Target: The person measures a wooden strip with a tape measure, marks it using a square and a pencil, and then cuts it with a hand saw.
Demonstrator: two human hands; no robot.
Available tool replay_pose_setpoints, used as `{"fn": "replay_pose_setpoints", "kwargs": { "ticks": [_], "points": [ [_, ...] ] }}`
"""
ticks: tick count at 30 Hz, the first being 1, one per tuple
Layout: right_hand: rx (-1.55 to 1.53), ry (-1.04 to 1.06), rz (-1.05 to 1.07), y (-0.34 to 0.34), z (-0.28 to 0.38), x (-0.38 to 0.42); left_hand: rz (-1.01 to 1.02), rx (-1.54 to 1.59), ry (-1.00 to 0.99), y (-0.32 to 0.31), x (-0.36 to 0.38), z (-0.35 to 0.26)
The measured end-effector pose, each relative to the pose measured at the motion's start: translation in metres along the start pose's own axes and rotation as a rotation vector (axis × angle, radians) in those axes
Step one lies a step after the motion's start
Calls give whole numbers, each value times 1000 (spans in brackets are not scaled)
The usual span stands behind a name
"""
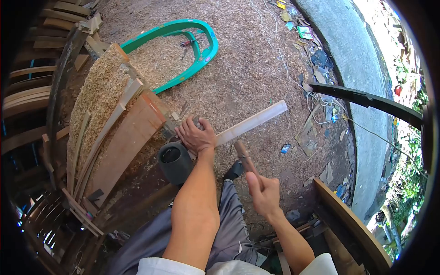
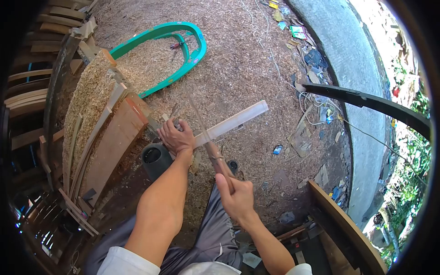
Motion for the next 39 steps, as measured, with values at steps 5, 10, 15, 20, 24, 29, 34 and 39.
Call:
{"fn": "replay_pose_setpoints", "kwargs": {
  "ticks": [5, 10, 15, 20, 24, 29, 34, 39],
  "points": [
    [29, -22, 36, -35, -22, -16, -39, 15, -20, -1, -1, 6],
    [92, 96, -30, -48, -37, -14, -42, 7, -46, -1, -1, 5],
    [99, 79, -11, -44, -39, -11, -67, -3, -39, -2, -3, 5],
    [-2, 29, -8, -39, -39, -5, -53, -35, 1, -2, 0, 3],
    [-21, -26, -14, -32, -37, 45, -73, 1, -11, 2, 0, 1],
    [83, -88, -1, -29, -9, 29, -52, 5, -39, -2, 0, 4],
    [130, -87, -9, -45, -5, -34, -53, 24, -37, 3, -3, -2],
    [1, -125, -12, -31, -2, 45, -53, 4, -34, 0, -2, 2]
  ]
}}
Point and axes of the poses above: each hand's wrist, its own x-axis away from the middle knuckle, its own y-axis out of the back of the hand, z = x × y, the point moved 3 cm from there along -x, towards the middle knuckle, and after that the axes turned 15 degrees about z, right-handed, at the moved point
